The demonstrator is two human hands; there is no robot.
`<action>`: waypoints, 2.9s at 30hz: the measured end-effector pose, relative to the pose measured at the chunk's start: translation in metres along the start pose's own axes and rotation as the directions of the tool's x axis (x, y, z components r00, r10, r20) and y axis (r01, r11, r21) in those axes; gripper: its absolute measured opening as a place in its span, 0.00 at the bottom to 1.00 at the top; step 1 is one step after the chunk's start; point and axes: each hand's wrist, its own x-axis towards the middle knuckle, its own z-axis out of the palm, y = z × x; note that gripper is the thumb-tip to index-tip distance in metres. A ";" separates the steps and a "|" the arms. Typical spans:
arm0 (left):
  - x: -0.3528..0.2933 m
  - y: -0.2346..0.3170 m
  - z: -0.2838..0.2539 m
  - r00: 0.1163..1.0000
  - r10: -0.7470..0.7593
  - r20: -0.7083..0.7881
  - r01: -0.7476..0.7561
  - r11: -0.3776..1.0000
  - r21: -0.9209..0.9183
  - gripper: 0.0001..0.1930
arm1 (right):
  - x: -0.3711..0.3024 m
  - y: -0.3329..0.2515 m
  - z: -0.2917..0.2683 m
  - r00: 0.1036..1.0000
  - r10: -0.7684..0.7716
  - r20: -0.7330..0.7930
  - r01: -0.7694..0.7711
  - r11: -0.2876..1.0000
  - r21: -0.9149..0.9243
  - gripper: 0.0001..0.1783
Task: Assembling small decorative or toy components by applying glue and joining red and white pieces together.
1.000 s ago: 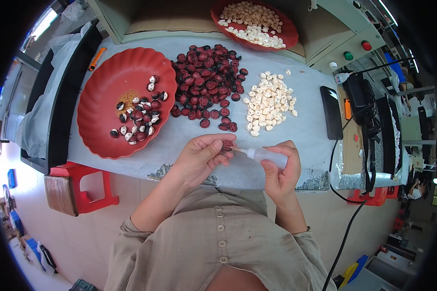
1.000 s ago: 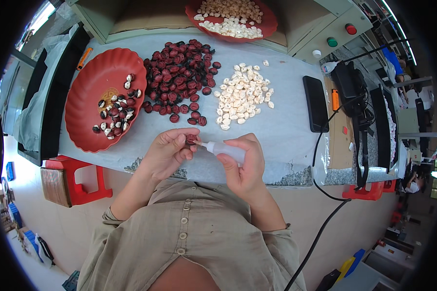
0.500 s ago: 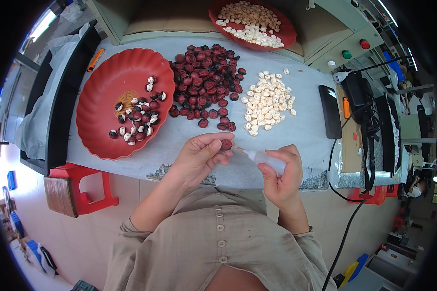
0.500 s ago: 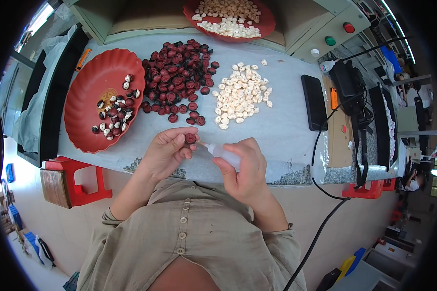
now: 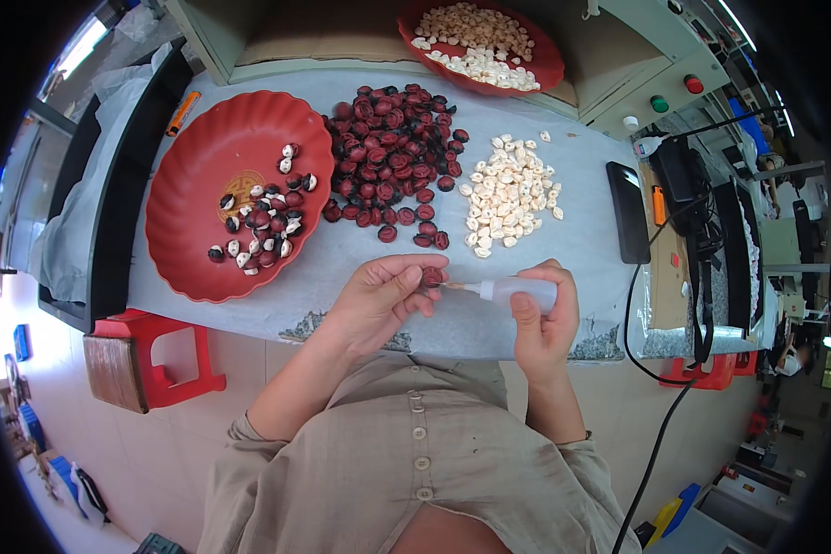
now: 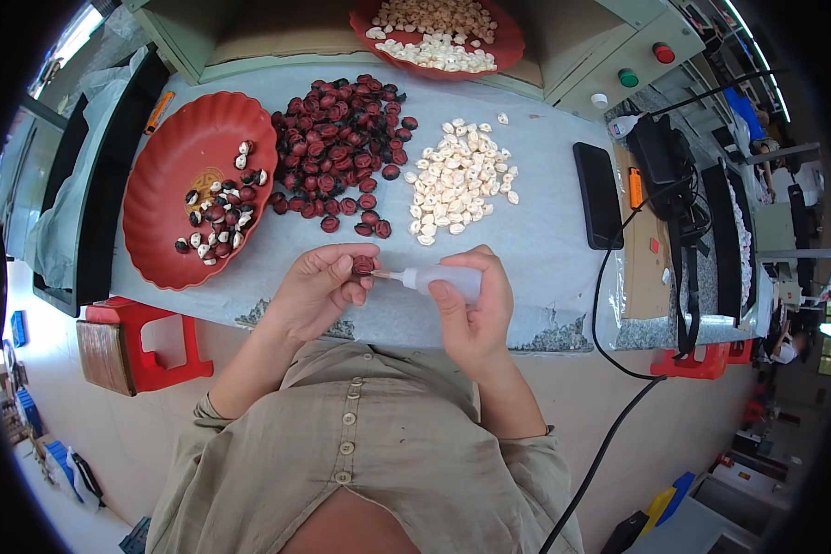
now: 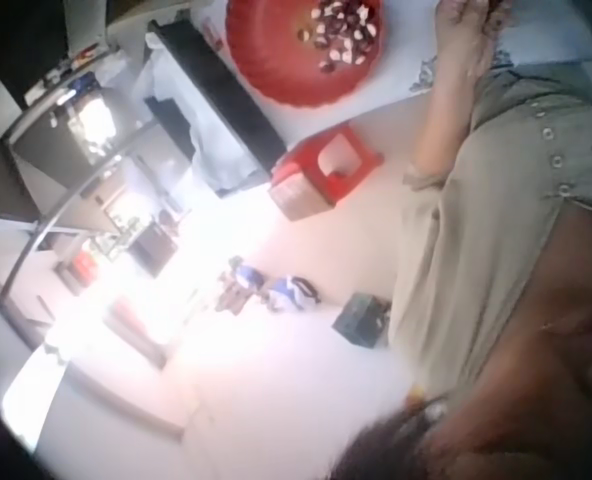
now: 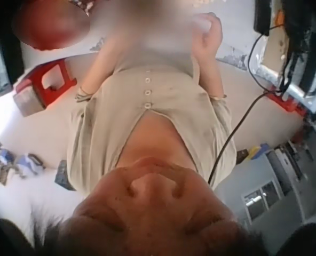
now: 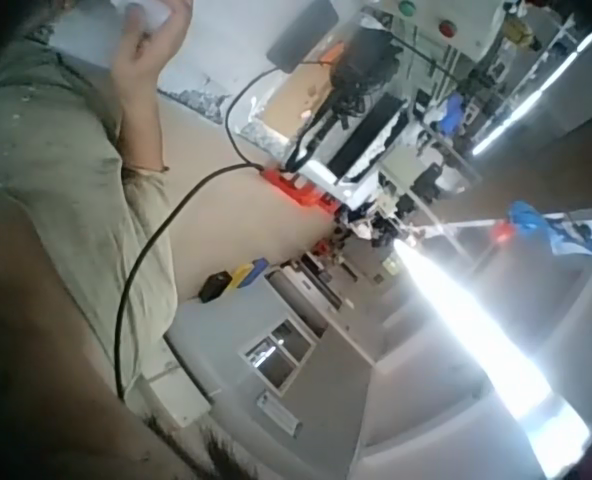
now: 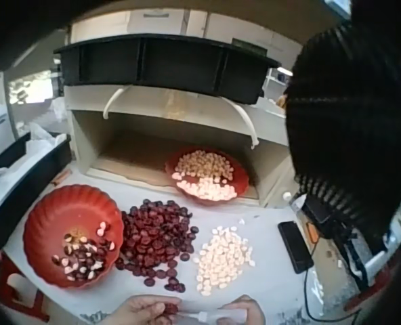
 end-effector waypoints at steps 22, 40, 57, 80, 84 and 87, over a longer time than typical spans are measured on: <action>-0.002 -0.001 0.000 1.000 -0.014 -0.017 0.014 1.000 0.026 0.13 | 0.023 -0.011 -0.011 0.977 -0.033 0.209 0.073 0.979 -0.189 0.12; -0.003 0.000 -0.002 1.000 0.006 -0.022 -0.006 1.000 0.025 0.12 | 0.030 0.040 -0.040 0.902 0.432 0.003 -0.428 0.893 0.139 0.13; -0.003 0.001 -0.001 1.000 -0.004 -0.021 0.004 1.000 0.009 0.13 | 0.014 0.031 -0.002 0.985 0.134 0.107 -0.071 0.884 -0.461 0.05; -0.003 0.000 0.000 0.999 -0.009 -0.052 0.010 1.000 0.011 0.13 | 0.037 0.027 -0.007 0.909 0.283 0.305 -0.140 0.898 -0.416 0.07; 0.000 0.000 0.005 0.996 -0.021 -0.088 0.023 0.999 0.025 0.12 | 0.022 0.017 0.014 0.844 0.485 0.229 -0.525 0.836 0.162 0.06; 0.000 0.001 0.008 0.995 -0.020 -0.098 0.023 0.999 0.029 0.12 | 0.014 0.020 0.027 0.892 0.412 0.188 -0.452 0.833 0.320 0.05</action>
